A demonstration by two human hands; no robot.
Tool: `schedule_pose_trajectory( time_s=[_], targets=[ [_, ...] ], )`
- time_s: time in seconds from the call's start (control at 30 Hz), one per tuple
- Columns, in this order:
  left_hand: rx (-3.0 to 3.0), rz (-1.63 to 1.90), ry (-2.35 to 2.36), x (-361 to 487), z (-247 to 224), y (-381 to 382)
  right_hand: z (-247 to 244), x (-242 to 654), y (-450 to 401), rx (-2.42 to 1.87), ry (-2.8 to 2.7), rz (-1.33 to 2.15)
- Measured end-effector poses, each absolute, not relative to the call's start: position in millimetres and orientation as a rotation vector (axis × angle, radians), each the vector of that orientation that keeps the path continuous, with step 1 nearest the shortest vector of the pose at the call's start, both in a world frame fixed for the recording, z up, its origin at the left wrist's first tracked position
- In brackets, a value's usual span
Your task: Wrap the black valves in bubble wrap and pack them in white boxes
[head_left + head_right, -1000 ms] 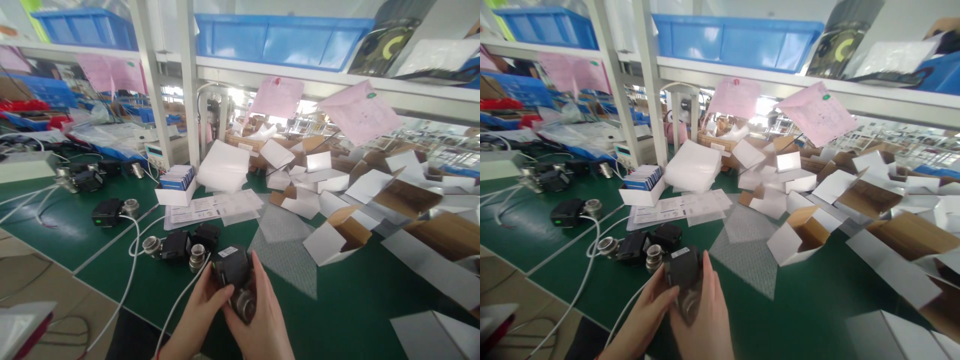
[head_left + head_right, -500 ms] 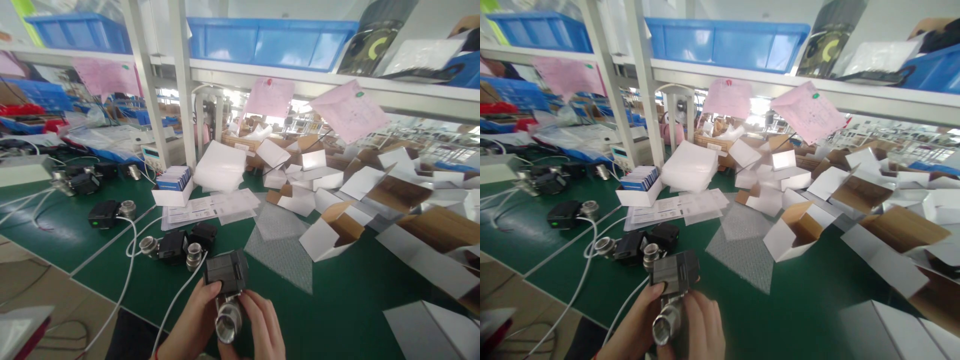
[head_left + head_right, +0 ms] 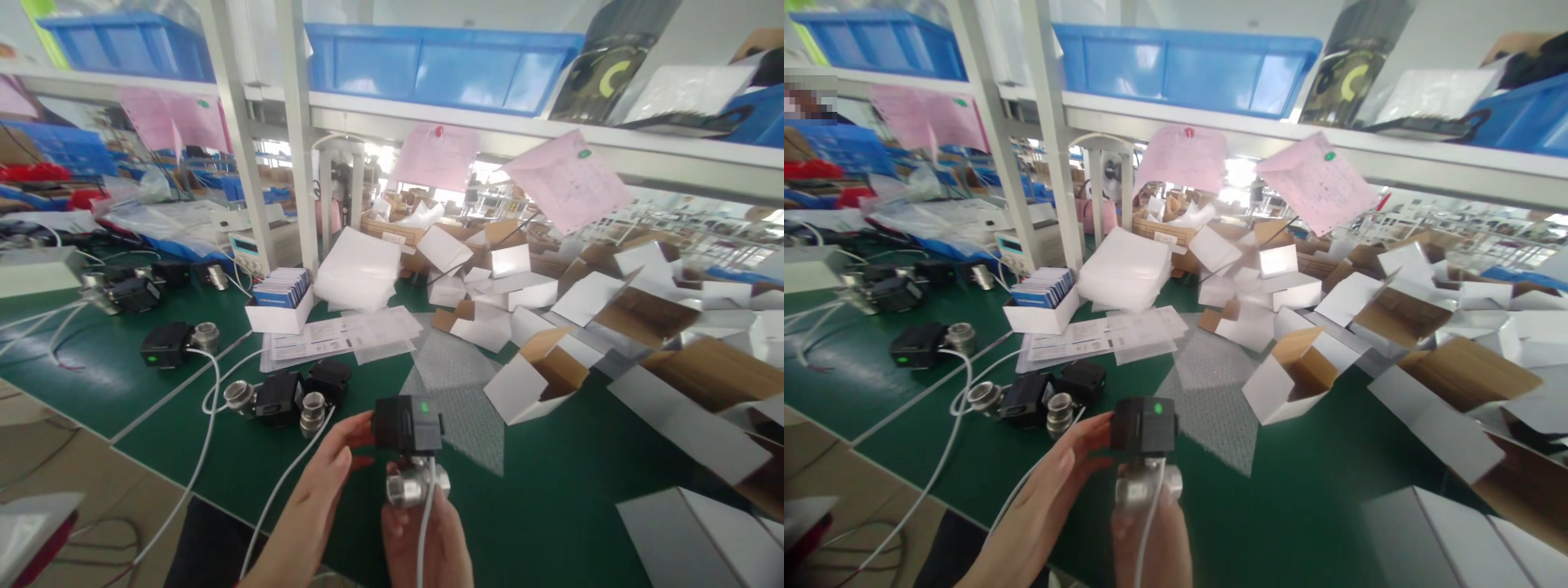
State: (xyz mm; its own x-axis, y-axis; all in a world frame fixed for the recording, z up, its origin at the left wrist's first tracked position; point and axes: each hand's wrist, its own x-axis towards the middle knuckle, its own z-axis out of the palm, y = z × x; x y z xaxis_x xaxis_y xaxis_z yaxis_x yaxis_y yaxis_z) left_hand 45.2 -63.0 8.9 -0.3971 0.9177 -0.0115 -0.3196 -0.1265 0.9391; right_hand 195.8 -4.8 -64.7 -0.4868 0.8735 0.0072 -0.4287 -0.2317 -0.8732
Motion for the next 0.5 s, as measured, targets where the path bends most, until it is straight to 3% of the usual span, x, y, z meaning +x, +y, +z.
schedule_pose_trajectory(
  time_s=[0.2, 0.5],
  targets=[
    [0.788, 1.655, 1.09, 53.9, 5.2, -62.7, -91.7, 179.0, -9.5, -0.347, -0.154, 2.18],
    [1.057, 1.657, 1.06, 56.4, 13.7, -71.3, -96.8, 181.9, -5.1, 0.366, 0.003, 2.404]
  ],
)
